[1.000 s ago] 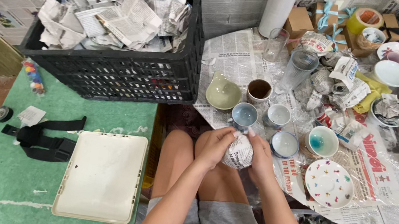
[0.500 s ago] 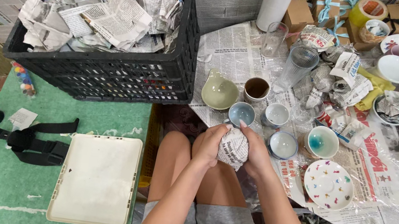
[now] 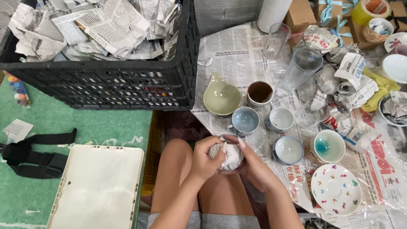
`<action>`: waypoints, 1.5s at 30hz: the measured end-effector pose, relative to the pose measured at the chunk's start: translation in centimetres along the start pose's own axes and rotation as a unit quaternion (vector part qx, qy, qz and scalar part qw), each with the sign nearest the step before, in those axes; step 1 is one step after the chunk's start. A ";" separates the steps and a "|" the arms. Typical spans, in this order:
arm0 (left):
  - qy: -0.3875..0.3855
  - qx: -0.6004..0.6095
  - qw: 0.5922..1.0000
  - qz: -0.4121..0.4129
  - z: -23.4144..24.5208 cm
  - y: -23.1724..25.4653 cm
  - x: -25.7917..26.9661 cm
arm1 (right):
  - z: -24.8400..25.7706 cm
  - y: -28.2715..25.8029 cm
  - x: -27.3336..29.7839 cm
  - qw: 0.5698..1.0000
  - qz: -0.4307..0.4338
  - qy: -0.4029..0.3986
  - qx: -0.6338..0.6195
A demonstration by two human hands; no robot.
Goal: The person wraps individual ceramic items, including a small bowl, a saucer, and a cup, using sheets of newspaper. They fold the paper around each item and place the wrapped bundle on the table.
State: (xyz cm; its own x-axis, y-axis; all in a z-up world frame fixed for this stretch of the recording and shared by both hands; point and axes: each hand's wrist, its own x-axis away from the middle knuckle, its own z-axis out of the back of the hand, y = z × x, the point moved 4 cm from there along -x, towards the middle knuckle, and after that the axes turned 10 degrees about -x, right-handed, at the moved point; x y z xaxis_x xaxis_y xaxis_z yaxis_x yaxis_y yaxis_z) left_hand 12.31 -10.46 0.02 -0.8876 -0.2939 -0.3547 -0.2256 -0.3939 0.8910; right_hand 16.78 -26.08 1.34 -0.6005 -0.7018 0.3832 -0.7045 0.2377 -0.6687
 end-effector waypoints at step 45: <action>-0.065 -0.056 0.990 0.114 -1.2 -6.0 -11.5 | 8.1 -23.0 -20.0 0.632 0.297 0.202 0.687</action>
State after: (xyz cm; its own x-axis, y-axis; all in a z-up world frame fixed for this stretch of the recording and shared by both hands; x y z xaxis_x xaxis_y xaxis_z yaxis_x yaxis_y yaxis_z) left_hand 24.34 -5.79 -1.60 -0.9560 -0.2753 -0.1015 0.0266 -0.4259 0.9044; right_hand 48.09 -22.95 3.92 -0.8478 -0.4684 -0.2487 0.5164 -0.6227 -0.5878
